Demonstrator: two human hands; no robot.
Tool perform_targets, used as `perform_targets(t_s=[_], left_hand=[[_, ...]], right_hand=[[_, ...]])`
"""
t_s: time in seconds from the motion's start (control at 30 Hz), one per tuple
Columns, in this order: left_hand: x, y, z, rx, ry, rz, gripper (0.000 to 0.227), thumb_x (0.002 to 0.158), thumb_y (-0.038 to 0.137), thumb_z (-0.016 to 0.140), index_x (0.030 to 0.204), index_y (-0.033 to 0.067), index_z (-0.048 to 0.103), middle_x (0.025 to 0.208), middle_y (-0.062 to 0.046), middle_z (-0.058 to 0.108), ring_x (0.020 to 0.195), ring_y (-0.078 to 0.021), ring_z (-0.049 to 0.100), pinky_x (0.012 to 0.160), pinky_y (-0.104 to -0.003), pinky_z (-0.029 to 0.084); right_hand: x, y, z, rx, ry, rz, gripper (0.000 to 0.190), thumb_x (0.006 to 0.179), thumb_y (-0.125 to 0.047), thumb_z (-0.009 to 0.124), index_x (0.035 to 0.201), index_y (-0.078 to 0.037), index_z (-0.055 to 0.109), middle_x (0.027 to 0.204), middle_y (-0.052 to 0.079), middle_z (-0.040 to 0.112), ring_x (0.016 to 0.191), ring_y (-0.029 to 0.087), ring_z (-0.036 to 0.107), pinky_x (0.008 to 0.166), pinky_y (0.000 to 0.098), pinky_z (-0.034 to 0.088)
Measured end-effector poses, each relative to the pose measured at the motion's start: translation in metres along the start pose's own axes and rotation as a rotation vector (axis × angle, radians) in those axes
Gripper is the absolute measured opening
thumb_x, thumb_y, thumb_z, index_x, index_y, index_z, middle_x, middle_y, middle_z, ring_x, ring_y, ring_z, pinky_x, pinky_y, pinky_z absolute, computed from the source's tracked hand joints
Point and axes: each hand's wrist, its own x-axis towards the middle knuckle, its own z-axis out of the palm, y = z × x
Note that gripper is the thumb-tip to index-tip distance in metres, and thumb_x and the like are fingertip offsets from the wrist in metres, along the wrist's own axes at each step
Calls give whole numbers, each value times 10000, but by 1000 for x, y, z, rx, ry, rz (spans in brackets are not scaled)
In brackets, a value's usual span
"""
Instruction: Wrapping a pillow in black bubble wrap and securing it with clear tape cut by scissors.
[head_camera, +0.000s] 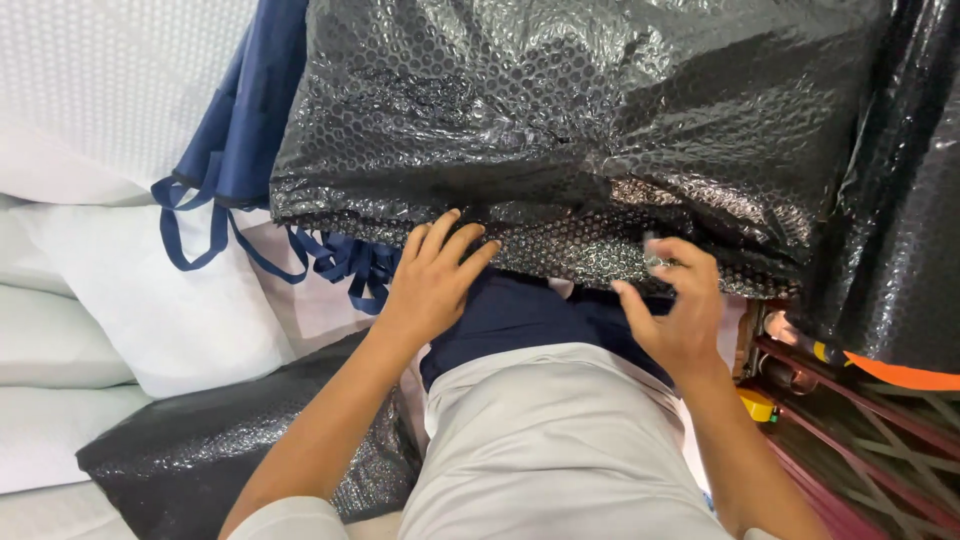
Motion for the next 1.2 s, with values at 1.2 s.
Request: perform_targets(t_s=[1.2], left_hand=[[63,-12,-10,143,428,355,125,1010,138,597,939,128,700,1147,-60,712,1192,-277,634,1027,-420,471]], right_hand=[[42,23,29,-266,72,-504,210,942,49,665,1050,-38,507,986,151,713,973,343,725,975,559,538]])
